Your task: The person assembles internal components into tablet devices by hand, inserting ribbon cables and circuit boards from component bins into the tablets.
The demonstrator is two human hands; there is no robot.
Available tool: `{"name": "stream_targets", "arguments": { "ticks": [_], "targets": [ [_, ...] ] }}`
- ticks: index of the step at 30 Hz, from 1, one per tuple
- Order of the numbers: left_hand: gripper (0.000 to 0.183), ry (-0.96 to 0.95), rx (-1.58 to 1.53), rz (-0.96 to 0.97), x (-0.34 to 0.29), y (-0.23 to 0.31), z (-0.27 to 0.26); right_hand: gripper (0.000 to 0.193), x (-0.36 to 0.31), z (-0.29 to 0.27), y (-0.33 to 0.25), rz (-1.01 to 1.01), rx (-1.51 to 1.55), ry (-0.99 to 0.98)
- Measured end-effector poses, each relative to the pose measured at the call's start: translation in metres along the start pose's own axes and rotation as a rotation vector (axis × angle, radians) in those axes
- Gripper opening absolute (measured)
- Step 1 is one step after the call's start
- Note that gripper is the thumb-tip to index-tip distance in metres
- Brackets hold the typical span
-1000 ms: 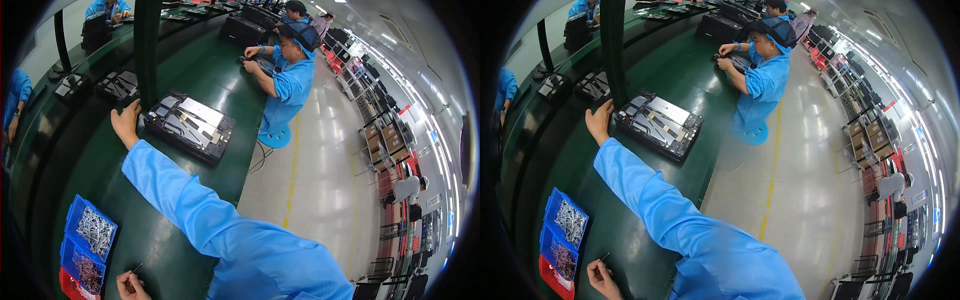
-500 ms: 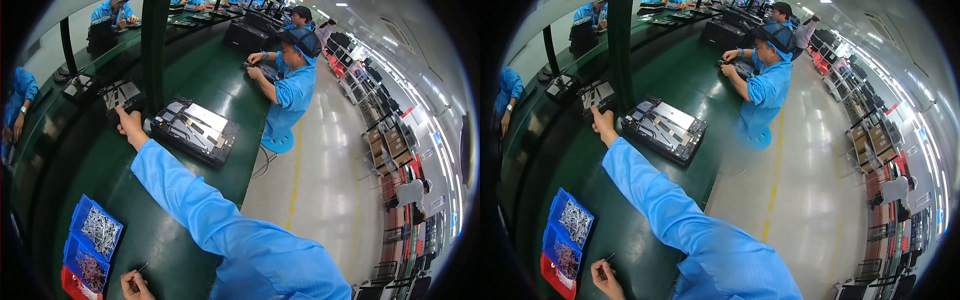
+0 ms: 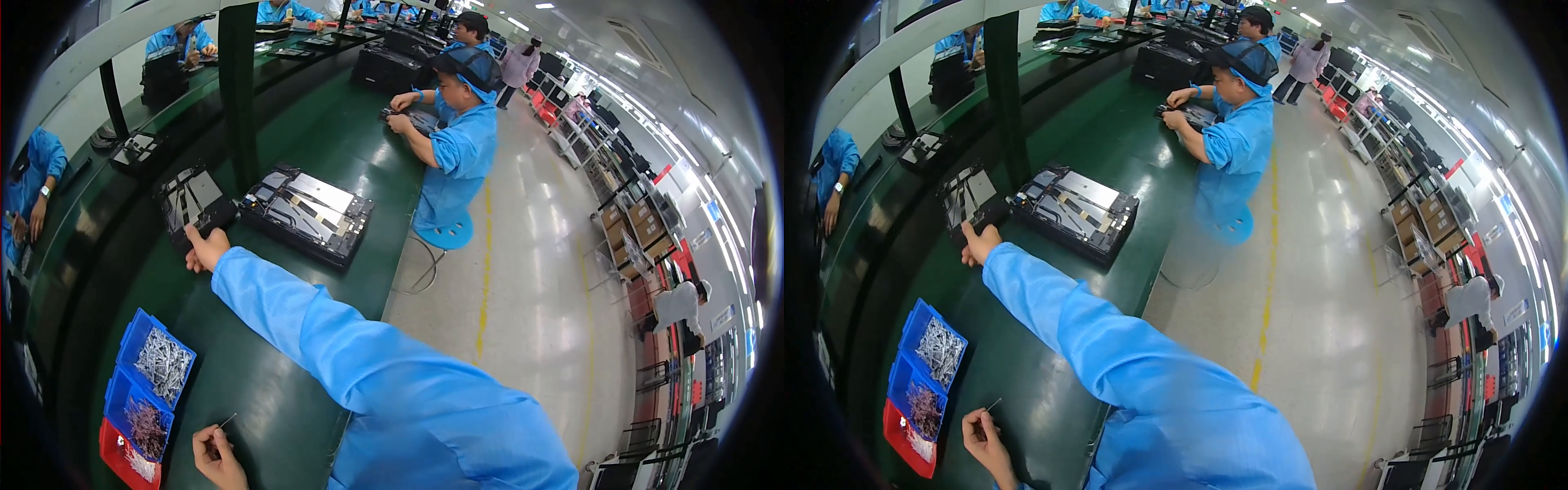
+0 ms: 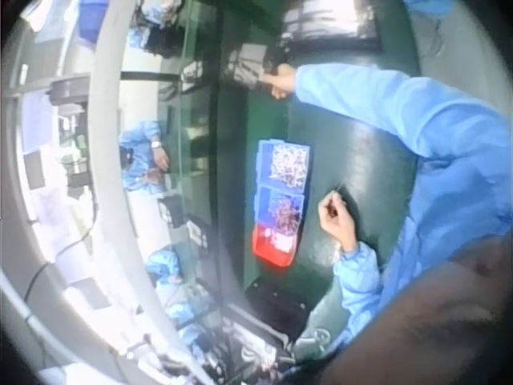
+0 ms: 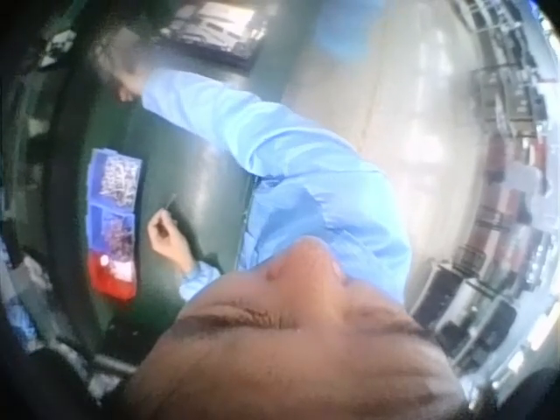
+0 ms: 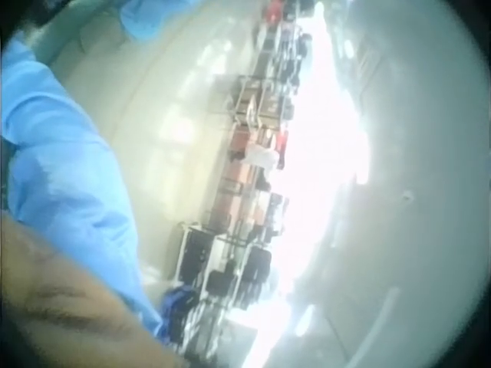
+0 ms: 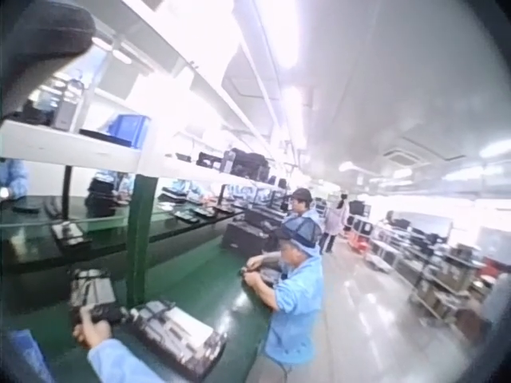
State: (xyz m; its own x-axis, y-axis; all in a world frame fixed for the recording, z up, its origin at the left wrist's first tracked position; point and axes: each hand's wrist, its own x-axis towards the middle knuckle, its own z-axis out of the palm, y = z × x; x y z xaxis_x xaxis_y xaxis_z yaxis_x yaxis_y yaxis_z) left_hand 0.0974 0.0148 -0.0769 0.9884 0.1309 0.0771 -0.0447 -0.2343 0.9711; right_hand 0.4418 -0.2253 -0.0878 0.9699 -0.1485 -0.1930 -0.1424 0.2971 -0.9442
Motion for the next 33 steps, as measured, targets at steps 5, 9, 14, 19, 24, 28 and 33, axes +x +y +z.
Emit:
{"name": "stream_targets", "arguments": {
  "ticks": [5,9,14,19,24,28,33],
  "targets": [
    [0.014,-0.017,0.0,-0.002,-0.001,0.004,-0.002,0.051,-0.082,-0.023,0.023,-0.021,0.001,0.015],
    [0.015,-0.009,-0.007,-0.038,-0.004,0.011,-0.008,0.052,-0.172,-0.052,0.031,0.113,0.058,-0.087],
    [0.014,-0.038,-0.065,-0.047,0.0,0.016,-0.002,0.053,-0.282,-0.104,0.016,0.362,0.125,-0.192],
    [0.007,-0.147,-0.102,-0.016,-0.007,0.033,0.006,0.048,-0.363,-0.13,0.005,0.596,0.209,-0.23],
    [0.004,-0.185,-0.113,0.031,-0.008,0.041,0.027,0.047,-0.396,-0.142,-0.01,0.877,0.395,-0.231],
    [0.008,-0.176,-0.141,0.012,-0.002,0.033,0.048,0.042,-0.391,-0.157,-0.032,1.09,0.352,-0.572],
    [0.007,-0.074,-0.181,0.004,-0.005,0.044,0.08,0.04,-0.314,-0.151,-0.091,-0.233,-0.807,-0.366]
  ]
}}
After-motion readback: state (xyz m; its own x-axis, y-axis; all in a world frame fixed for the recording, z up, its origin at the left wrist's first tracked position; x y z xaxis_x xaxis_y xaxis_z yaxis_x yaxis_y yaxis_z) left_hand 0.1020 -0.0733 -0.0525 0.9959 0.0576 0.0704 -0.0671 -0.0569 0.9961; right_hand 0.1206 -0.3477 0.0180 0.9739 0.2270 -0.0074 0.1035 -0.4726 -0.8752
